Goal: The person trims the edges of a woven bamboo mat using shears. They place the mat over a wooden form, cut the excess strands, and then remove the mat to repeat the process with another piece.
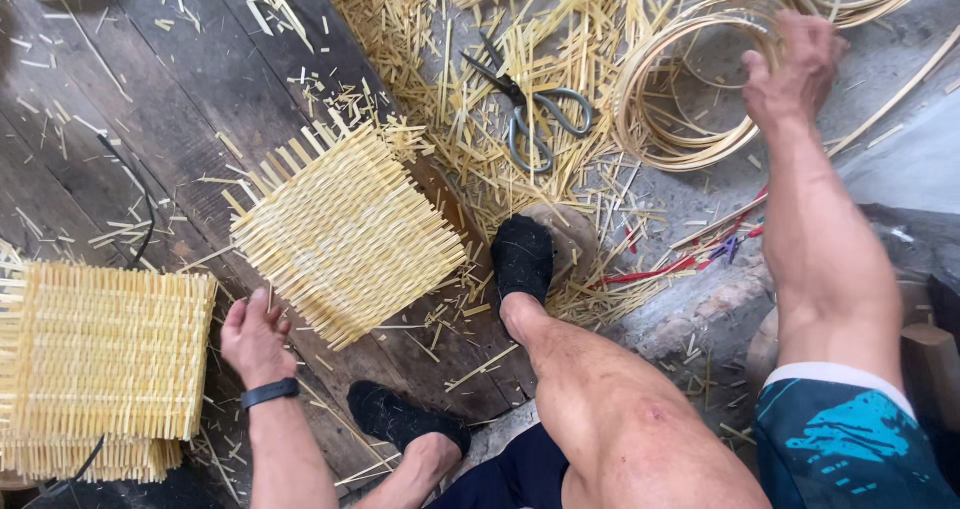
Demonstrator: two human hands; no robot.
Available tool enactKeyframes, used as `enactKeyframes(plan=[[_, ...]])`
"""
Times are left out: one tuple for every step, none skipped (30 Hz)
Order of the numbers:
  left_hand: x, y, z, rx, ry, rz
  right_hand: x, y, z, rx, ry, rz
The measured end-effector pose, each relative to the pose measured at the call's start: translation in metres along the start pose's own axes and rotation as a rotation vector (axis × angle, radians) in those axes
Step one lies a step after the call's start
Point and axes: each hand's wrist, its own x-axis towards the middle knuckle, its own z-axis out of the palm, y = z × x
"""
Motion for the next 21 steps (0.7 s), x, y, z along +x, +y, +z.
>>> enactKeyframes(plan=[[0.003, 0.000, -0.005, -0.036, 0.001, 0.022, 0.007, 0.001, -0.001, -0.037, -0.032, 0.004], [0.005, -0.001, -0.008, -0.072, 0.003, 0.044, 0.014, 0.000, -0.002, -0.074, -0.065, 0.007], [0.006, -0.001, -0.012, -0.102, 0.036, 0.067, 0.016, -0.003, -0.004, -0.110, -0.097, 0.012], [0.006, 0.002, -0.017, -0.132, 0.070, 0.089, 0.015, -0.006, -0.011, -0.090, -0.115, -0.039], [0.005, 0.004, -0.021, -0.167, 0.105, 0.112, 0.014, -0.007, -0.022, -0.069, -0.131, -0.094], [0.005, 0.009, -0.024, -0.192, 0.112, 0.143, 0.012, -0.009, -0.033, -0.049, -0.148, -0.149], [0.004, 0.014, -0.026, -0.221, 0.120, 0.173, 0.010, -0.011, -0.044, -0.024, -0.206, -0.157], [0.002, 0.020, -0.028, -0.249, 0.128, 0.204, 0.008, -0.009, -0.056, 0.001, -0.265, -0.167], [-0.002, 0.025, -0.028, -0.249, 0.104, 0.248, 0.007, -0.006, -0.066, 0.025, -0.322, -0.175], [-0.007, 0.029, -0.027, -0.249, 0.081, 0.292, 0.008, -0.001, -0.075, -0.013, -0.242, -0.165], [-0.011, 0.033, -0.025, -0.250, 0.054, 0.334, 0.008, 0.006, -0.085, -0.052, -0.160, -0.155], [-0.015, 0.036, -0.022, -0.276, 0.021, 0.338, 0.011, 0.013, -0.096, -0.096, -0.048, -0.180], [-0.019, 0.038, -0.020, -0.300, -0.012, 0.343, 0.012, 0.020, -0.106, -0.142, 0.065, -0.197], [-0.023, 0.039, -0.021, -0.324, -0.046, 0.348, 0.011, 0.025, -0.116, -0.111, 0.153, -0.213], [-0.027, 0.041, -0.021, -0.349, -0.068, 0.353, 0.013, 0.028, -0.127, -0.084, 0.242, -0.230], [-0.030, 0.043, -0.019, -0.373, -0.090, 0.359, 0.010, 0.029, -0.138, 0.024, 0.278, -0.207], [-0.033, 0.044, -0.019, -0.395, -0.113, 0.364, 0.007, 0.026, -0.147, 0.150, 0.267, -0.156], [-0.037, 0.046, -0.020, -0.396, -0.109, 0.364, 0.005, 0.020, -0.157, 0.277, 0.264, -0.105], [-0.042, 0.049, -0.020, -0.395, -0.104, 0.363, 0.005, 0.009, -0.165, 0.426, 0.209, -0.030], [-0.048, 0.052, -0.018, -0.394, -0.098, 0.362, 0.005, -0.004, -0.176, 0.575, 0.150, 0.043], [-0.056, 0.056, -0.017, -0.368, -0.093, 0.384, 0.004, -0.019, -0.187, 0.714, 0.157, 0.083]])
